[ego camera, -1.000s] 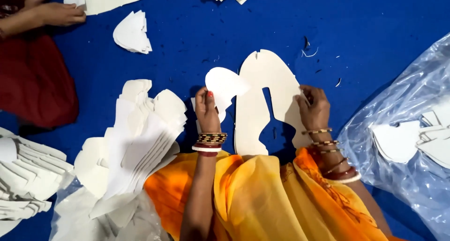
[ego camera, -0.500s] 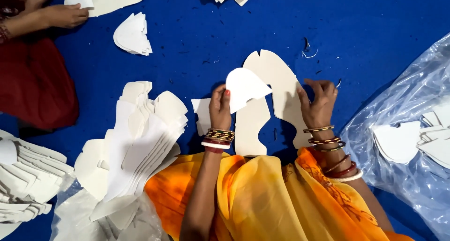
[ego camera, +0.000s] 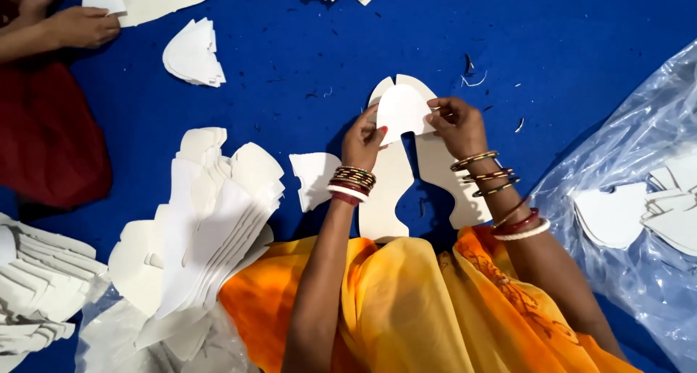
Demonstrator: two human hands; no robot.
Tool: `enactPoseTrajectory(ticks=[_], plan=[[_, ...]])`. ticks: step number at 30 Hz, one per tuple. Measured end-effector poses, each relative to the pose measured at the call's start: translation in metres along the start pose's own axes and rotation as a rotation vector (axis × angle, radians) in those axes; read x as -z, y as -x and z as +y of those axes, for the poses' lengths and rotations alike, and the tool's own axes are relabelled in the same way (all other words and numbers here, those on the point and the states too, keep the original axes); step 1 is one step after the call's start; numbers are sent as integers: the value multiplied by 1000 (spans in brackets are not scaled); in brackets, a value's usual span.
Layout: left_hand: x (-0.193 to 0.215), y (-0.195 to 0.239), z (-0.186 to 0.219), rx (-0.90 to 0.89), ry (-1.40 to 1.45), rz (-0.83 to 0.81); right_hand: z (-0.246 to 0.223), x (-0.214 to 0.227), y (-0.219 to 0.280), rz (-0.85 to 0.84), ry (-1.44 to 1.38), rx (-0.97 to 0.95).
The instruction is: The person layers and organizes white foam shoe upper components for production.
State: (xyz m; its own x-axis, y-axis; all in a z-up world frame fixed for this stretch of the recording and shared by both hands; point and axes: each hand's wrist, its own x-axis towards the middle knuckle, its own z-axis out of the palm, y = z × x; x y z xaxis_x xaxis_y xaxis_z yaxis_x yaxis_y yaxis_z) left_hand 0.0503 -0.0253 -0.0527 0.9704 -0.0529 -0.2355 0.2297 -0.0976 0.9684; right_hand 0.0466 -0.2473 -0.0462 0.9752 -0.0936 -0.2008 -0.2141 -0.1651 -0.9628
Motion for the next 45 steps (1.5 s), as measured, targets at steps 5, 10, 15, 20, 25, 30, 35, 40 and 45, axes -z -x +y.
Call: enactPoseTrajectory(ticks=[5, 10, 15, 20, 25, 30, 35, 40, 45], plan=[[-7, -16, -33, -31, 15, 116, 9, -10, -3, 110, 36, -24], [-9, -15, -35, -50, -26, 154, 11, -11, -2, 132, 50, 31], [-12, -11, -27, -95, -129, 187, 8, -14, -1, 152, 118, 53], [-14, -9, -17, -73, -197, 210, 5, -13, -2, 140, 150, 45], [-13, -10, -16, -132, -296, 221, 8, -15, -3, 151, 186, 66], [-14, -9, -10, -97, -326, 227, 5, -16, -3, 170, 268, 128], [-14, -12, -17, -98, -319, 229, 4, -18, -2, 180, 302, 132], [-14, -14, -18, -75, -325, 230, 6, -19, -4, 189, 363, 119], [-15, -14, -9, -19, -426, 232, -9, -20, -4, 143, 394, 38]])
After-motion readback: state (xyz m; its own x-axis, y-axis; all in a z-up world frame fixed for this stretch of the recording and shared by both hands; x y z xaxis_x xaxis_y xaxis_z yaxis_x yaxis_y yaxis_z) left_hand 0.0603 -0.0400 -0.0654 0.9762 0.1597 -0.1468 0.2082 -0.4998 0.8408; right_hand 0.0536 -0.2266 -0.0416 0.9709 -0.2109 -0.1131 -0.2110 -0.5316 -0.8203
